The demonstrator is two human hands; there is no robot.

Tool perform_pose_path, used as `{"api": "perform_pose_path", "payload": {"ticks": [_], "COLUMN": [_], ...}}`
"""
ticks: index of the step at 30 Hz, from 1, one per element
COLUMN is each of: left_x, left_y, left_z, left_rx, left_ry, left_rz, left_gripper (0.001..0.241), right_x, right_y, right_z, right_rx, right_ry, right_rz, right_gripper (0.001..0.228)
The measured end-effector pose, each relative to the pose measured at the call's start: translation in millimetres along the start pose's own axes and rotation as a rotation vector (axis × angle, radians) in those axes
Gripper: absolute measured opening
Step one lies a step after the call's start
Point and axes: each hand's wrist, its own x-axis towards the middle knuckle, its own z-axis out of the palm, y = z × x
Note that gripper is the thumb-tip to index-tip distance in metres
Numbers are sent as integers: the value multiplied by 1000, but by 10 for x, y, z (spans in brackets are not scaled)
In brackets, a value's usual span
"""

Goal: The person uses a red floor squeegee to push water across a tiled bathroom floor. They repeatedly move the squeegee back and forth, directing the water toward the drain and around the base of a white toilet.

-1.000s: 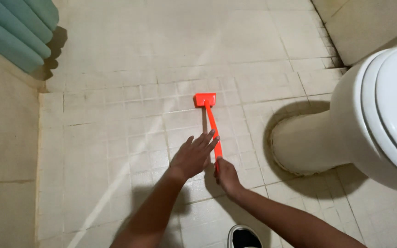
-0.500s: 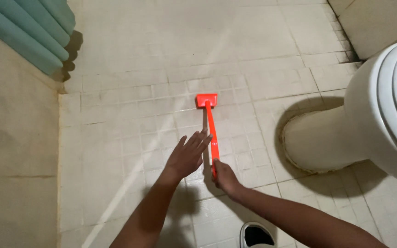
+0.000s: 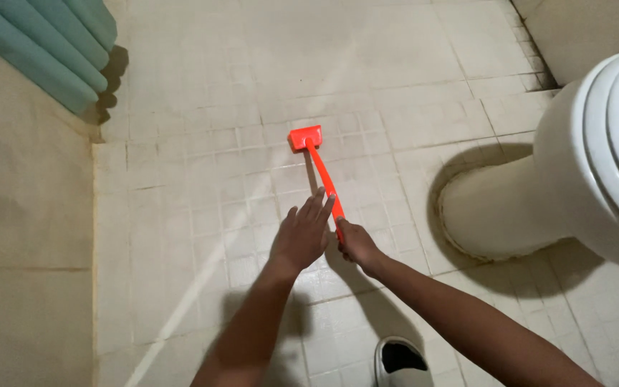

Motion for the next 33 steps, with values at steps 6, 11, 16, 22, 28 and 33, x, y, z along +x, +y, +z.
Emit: {"api": "perform_pose_path", "payload": {"ticks": [6, 11, 16, 22, 28, 33], "left_x": [424, 826, 1036, 946, 569, 219], "left_y": [506, 1033, 1435, 1237, 663, 110], "left_z": [424, 440, 631, 619, 99, -314], "left_rx": [-54, -14, 29, 0, 38, -58], "left_ry": [36, -133, -294, -260, -278, -256], "left_rz": [-82, -62, -24, 96, -10, -133], "left_gripper": [86, 88, 70, 64, 75, 71], "right_x": [-231, -428, -740, -533, -70, 19], "right_y": [-180, 315, 427, 220, -224, -625], "right_z": [-637, -1179, -1261, -1162, -526, 220], "right_rx": [-72, -35, 18, 118, 113, 142], "right_ry": [93, 95, 201, 117, 47, -84], "right_rz": [-115, -102, 9, -79, -53, -66], "right_gripper": [52, 53, 51, 53, 55, 51]}}
